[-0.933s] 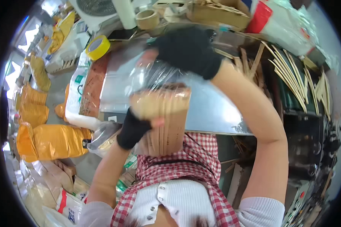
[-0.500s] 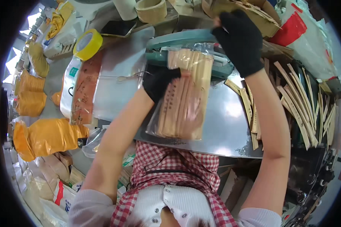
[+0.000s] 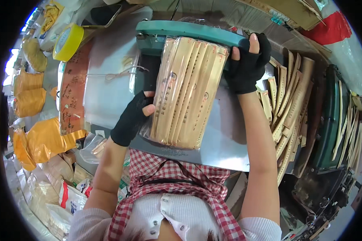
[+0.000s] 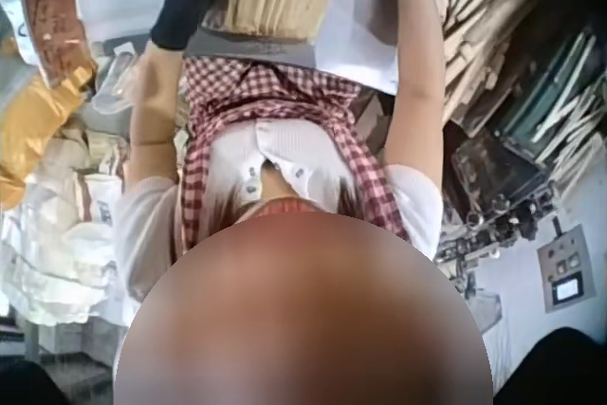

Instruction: Organizing and packaging bundles of wooden strips into plastic bags and sealing them.

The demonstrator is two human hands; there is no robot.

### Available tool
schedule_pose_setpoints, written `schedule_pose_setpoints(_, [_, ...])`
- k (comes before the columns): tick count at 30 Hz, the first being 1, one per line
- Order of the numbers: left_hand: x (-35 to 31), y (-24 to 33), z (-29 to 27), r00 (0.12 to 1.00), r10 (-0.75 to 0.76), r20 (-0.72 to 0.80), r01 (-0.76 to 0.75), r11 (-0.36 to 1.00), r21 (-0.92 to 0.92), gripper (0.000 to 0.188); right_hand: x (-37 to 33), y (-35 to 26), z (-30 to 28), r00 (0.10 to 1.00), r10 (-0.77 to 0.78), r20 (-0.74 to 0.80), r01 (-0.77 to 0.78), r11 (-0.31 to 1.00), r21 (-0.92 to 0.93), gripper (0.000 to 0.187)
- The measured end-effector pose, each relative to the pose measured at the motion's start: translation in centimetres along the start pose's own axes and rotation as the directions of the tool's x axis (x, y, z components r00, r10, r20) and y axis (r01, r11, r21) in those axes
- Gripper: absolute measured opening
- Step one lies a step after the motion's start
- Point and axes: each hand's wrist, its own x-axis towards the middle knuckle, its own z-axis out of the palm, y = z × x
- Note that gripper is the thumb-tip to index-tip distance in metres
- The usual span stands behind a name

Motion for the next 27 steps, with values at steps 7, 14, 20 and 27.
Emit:
schedule_pose_setpoints(7, [-0.3,-2.5,1.3,0.997,0.074,-0.002,-0.074,0.992,0.1,0.055,0.6,-1.4,-2.3,0.991,0.126,0.044,-0.129,0.989,0.065,0.06])
schedule_pose_setpoints(14, [-9.9,0.2,-0.9,0.972,0.181,-0.15,-0.036,0.744,0.667,0.062,-7.6,-18.7,-6.2,0.098,0.217,0.971,-0.892,-0.413,0.182,0.066])
schedule_pose_setpoints(20, [-26.1,0.4,-21.1,0.374,0.35,-0.859,0.836,0.272,0.476,0.068,-0.7,-34.6,-2.5,0.484,-0.017,0.875,-0.875,-0.004,0.484,0.061])
schedule_pose_setpoints(27, [-32.6,-13.8,-31.1,0.553,0.131,-0.823,0.706,0.45,0.547,0.034,-15.2,-44.2,6.0,0.303,-0.84,0.451,0.085,0.495,0.865,0.066])
